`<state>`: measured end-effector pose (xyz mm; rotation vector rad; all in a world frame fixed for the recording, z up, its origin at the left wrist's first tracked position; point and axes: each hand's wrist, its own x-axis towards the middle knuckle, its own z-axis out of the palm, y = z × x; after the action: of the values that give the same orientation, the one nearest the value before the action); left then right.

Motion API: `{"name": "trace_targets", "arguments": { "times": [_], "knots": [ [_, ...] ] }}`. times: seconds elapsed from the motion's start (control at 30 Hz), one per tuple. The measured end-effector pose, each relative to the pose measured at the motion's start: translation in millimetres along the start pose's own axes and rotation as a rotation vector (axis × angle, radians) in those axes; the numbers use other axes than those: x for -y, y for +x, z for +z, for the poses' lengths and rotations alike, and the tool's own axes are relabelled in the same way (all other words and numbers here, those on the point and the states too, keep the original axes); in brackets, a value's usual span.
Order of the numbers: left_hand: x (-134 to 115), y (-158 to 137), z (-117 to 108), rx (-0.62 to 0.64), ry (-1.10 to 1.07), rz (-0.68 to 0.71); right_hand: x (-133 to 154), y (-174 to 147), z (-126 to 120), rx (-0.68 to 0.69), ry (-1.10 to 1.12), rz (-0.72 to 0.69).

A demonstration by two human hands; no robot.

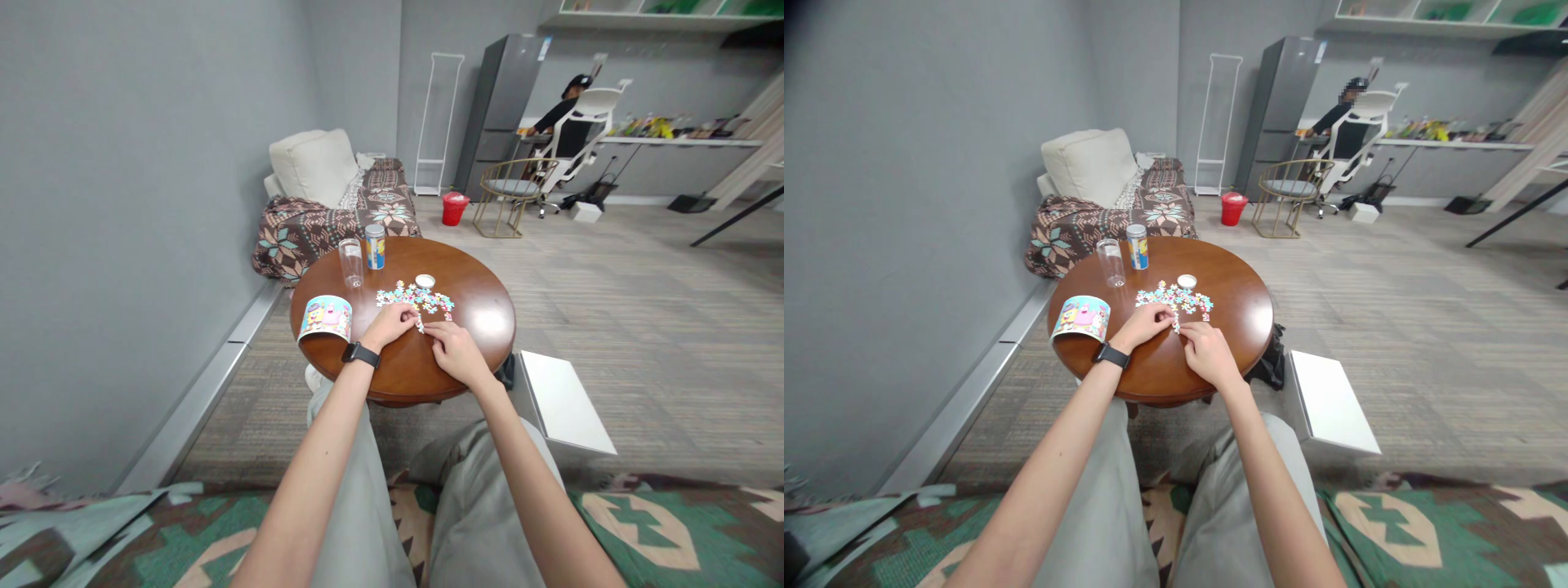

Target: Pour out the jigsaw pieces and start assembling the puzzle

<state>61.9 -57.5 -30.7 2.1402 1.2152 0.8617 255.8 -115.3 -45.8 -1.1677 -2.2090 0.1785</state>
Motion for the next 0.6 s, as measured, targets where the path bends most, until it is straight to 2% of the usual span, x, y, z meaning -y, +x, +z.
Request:
{"name": "trace_targets", "arguments": {
  "times": [0.13, 0.3, 0.6],
  "knots": [
    [1.2, -0.2, 1.5, -0.019, 0.022, -0.004, 6.9, -2.0, -0.1, 0.022, -0.044, 0.001],
    [3.3, 0.4, 2.0, -0.025, 0.03, 0.008, 10.7, -1.1, 0.0, -0.028, -0.063, 0.031],
    [1.8, 0.1, -0.9, -0.027, 0.04, 0.001, 10.4, -1.0, -0.3, -0.022, -0.082, -0.001]
  ]
}}
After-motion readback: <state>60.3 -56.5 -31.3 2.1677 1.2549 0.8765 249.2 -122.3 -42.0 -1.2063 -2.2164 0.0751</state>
